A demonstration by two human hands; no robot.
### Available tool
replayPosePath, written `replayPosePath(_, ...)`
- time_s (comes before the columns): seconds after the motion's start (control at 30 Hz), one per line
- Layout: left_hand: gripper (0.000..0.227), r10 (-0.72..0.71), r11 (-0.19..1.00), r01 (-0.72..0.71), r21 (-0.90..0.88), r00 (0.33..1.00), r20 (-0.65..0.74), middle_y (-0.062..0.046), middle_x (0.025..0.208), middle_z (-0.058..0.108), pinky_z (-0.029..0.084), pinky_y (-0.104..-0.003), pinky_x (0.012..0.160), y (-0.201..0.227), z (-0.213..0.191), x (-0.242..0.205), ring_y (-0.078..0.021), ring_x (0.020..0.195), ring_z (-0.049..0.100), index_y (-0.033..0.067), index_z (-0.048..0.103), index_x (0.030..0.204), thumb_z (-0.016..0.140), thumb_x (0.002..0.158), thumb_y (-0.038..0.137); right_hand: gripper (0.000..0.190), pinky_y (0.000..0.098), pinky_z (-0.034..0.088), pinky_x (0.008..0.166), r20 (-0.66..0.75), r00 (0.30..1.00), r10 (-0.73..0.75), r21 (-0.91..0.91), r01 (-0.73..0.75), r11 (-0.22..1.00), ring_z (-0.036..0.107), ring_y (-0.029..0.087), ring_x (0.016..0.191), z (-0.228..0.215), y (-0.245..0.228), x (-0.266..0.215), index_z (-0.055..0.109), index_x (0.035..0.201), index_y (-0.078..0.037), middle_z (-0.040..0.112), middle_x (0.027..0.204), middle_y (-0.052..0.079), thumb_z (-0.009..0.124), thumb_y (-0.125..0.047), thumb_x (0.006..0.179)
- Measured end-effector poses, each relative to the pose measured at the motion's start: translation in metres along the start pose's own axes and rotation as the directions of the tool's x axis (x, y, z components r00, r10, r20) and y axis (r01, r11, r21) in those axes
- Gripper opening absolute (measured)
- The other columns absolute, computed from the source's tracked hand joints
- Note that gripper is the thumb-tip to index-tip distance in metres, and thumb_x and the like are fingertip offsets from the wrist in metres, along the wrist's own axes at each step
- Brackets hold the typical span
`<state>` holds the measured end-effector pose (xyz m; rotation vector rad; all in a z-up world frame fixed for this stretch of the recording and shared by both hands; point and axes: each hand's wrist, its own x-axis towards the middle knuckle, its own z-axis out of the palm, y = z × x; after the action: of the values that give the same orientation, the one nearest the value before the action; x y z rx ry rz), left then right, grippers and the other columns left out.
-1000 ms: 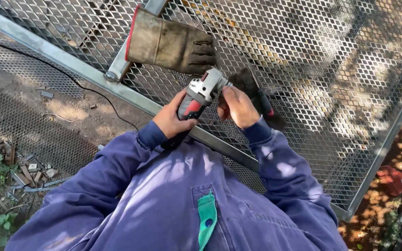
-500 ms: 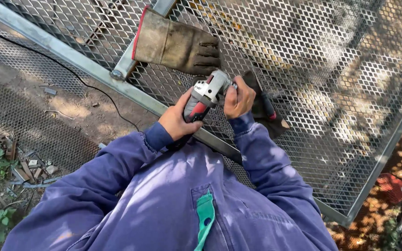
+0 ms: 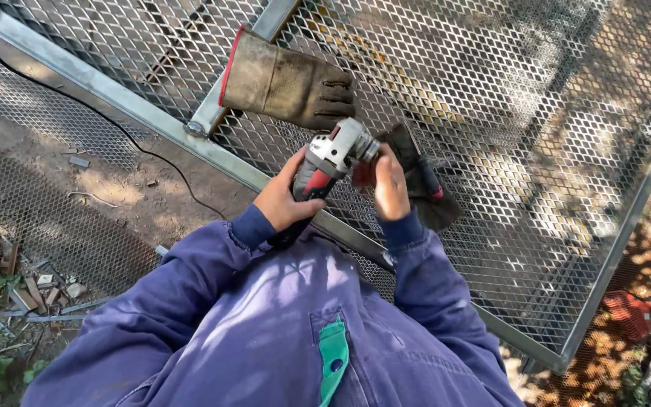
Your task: Repairing an angle grinder by using a screwdriver to adjust the head assembly
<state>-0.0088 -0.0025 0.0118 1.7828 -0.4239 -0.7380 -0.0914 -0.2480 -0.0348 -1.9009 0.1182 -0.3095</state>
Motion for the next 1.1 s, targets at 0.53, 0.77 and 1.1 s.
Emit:
replayPosePath(0.53,0.063,0.599,0.798,-0.597,0.079,0.775,-0.201,-0.001,0.126,0.07,0.047,-0.043,0.105,-0.007,-0.028,-0.044,-0.0269,0.119,0.065,0.0192,0.061,0.143,0.068,0.09,0.052,0.084,0.0396,0.063,0.078,0.107,0.946,0.306,0.547,-0.313,0.777,0.071,0.024,0.095,0.051,-0.072,-0.062,0.06,0.127,-0.002,0.072,0.104,0.016,0.097,-0.009,0.053)
replayPosePath(0.77,0.03,0.298,0.935,-0.337,-0.112,0.915,-0.271,-0.003,0.107,0.08,0.054,-0.035,0.092,-0.036,-0.092,-0.061,-0.018,0.105,0.073,0.0184,0.075,0.124,0.073,0.094,0.022,0.072,0.0453,0.064,0.061,0.144,0.965,0.218,0.459,-0.26,0.849,0.076,0.033,0.067,0.053,-0.066,-0.055,0.05,0.125,0.0,0.071,0.084,0.026,0.088,0.0,0.064)
replayPosePath(1.1,0.051,0.46,0.622,-0.116,-0.774,0.854,0.242,-0.006,0.122,0.071,0.061,-0.034,0.083,-0.041,-0.032,-0.046,-0.0144,0.11,0.065,0.0038,0.064,0.135,0.083,0.088,0.01,0.075,0.0355,0.052,0.069,0.56,0.658,-0.504,0.789,-0.238,0.566,0.068,0.034,0.08,0.1,-0.102,-0.039,0.051,0.123,0.013,0.071,0.088,0.023,0.07,-0.045,0.08)
